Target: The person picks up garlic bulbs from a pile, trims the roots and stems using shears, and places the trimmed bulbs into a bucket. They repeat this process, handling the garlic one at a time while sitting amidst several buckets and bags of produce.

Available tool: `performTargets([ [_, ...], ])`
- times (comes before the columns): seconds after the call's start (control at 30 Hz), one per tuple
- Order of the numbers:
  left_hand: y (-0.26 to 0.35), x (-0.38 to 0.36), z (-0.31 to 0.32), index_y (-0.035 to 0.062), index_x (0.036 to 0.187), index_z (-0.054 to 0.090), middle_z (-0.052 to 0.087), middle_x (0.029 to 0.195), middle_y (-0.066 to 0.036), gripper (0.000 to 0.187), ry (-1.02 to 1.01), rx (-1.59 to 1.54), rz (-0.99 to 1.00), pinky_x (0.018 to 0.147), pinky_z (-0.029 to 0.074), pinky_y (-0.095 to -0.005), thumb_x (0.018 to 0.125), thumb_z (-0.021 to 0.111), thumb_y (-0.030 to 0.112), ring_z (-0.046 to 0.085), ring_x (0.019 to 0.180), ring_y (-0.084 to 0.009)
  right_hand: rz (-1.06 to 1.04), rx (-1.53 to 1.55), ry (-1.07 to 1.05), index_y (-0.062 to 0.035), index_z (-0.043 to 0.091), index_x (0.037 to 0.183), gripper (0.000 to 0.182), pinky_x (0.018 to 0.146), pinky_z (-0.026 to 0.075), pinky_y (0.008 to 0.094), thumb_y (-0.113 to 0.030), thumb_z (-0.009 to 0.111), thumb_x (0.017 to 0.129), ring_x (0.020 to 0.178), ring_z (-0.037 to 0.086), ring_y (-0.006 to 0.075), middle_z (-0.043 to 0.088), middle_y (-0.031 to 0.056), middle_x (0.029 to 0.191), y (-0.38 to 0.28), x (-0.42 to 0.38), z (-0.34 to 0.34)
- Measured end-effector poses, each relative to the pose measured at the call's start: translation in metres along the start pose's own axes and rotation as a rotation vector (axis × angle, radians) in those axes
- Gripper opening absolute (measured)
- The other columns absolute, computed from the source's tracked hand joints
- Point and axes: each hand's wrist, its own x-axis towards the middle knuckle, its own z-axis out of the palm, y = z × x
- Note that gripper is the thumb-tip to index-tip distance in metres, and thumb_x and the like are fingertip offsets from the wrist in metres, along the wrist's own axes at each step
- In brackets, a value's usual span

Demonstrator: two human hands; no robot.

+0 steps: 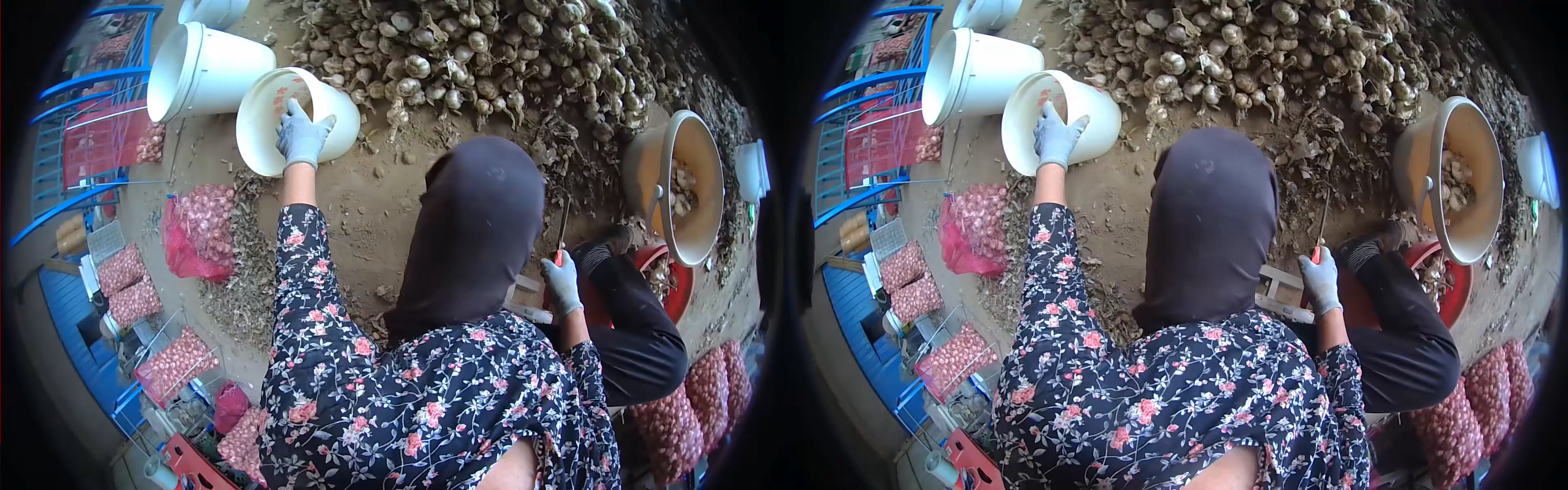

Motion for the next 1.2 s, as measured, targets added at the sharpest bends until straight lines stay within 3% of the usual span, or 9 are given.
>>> performTargets([
  [0.27,-0.029,-0.052,0.017,0.0033,0.090,0.063,0.065,0.092,-0.023,0.031,-0.189,-0.118,0.144,0.077,0.051,-0.0473,0.071,0.071,0.027,0.064,0.090,-0.0377,0.116,0.080,-0.029,0.0025,0.052,0.090,0.028,0.069,0.045,0.0388,-0.021,0.060,0.077,0.073,0.058,0.0273,0.059,0.0167,0.077,-0.041,0.006,0.003],
  [0.43,-0.017,-0.147,0.006,0.0034,0.091,0.059,0.065,0.090,-0.022,0.037,-0.438,-0.047,0.107,0.078,0.051,-0.0452,0.076,0.065,0.037,0.064,0.089,-0.0363,0.109,-0.001,-0.149,0.0037,0.052,0.097,0.037,0.081,0.045,0.0422,-0.027,0.061,0.077,0.089,0.058,0.0396,0.061,0.0246,0.092,-0.041,0.027,0.017],
  [0.6,-0.049,-0.092,-0.052,0.0001,0.096,0.063,0.065,0.093,-0.023,0.056,-0.699,-0.425,0.309,0.076,0.049,-0.0418,0.069,0.071,0.049,0.063,0.087,-0.0387,-0.024,-0.144,-0.143,0.0050,0.050,0.110,0.049,0.086,0.045,0.0417,-0.028,0.063,0.076,0.099,0.057,0.0419,0.060,0.0263,0.100,-0.048,0.027,0.013],
  [0.67,-0.034,-0.027,-0.126,-0.0020,0.104,0.063,0.066,0.099,-0.022,0.052,-0.462,-0.166,0.153,0.075,0.050,-0.0378,0.072,0.076,0.037,0.065,0.090,-0.0323,0.199,-0.100,-0.214,0.0043,0.051,0.104,0.045,0.083,0.046,0.0431,-0.028,0.063,0.075,0.096,0.058,0.0420,0.060,0.0263,0.098,-0.103,0.012,0.008],
  [0.7,-0.065,0.008,-0.111,-0.0028,0.110,0.061,0.063,0.108,-0.023,0.058,0.016,-0.119,0.166,0.084,0.049,-0.0391,0.071,0.076,0.037,0.062,0.099,-0.0341,0.377,-0.010,-0.247,0.0037,0.051,0.100,0.042,0.082,0.047,0.0437,-0.028,0.063,0.075,0.094,0.059,0.0421,0.060,0.0264,0.097,-0.129,0.012,-0.001],
  [0.73,-0.085,0.060,-0.110,-0.0027,0.117,0.057,0.058,0.118,-0.024,0.062,0.251,-0.141,0.200,0.093,0.045,-0.0409,0.071,0.076,0.036,0.056,0.109,-0.0358,0.012,-0.386,-0.225,0.0021,0.052,0.096,0.040,0.082,0.048,0.0445,-0.028,0.064,0.073,0.092,0.059,0.0428,0.060,0.0277,0.096,-0.070,0.034,0.012],
  [0.8,-0.144,0.171,-0.091,0.0019,0.134,0.042,0.049,0.132,-0.020,0.081,0.538,0.289,0.077,0.103,0.037,-0.0434,0.067,0.076,0.034,0.046,0.122,-0.0359,0.125,-0.305,-0.148,0.0029,0.053,0.100,0.050,0.088,0.046,0.0430,-0.037,0.066,0.072,0.101,0.057,0.0439,0.060,0.0287,0.102,-0.086,0.033,0.012],
  [0.9,-0.147,0.227,-0.099,0.0153,0.144,0.028,0.036,0.143,-0.014,0.085,0.308,0.277,-0.461,0.100,0.038,-0.0499,0.073,0.073,0.031,0.039,0.128,-0.0318,0.260,-0.302,-0.125,0.0009,0.055,0.103,0.053,0.087,0.045,0.0407,-0.041,0.065,0.072,0.102,0.058,0.0391,0.060,0.0252,0.105,-0.085,0.035,0.017],
  [1.2,-0.214,0.267,-0.070,0.0045,0.109,0.050,0.058,0.110,-0.019,0.038,0.286,0.172,-0.215,0.085,0.046,-0.0495,0.076,0.068,0.014,0.055,0.104,-0.0382,0.298,-0.303,-0.177,0.0030,0.055,0.105,0.058,0.086,0.046,0.0418,-0.045,0.064,0.073,0.103,0.059,0.0392,0.061,0.0260,0.106,-0.110,0.046,0.028],
])
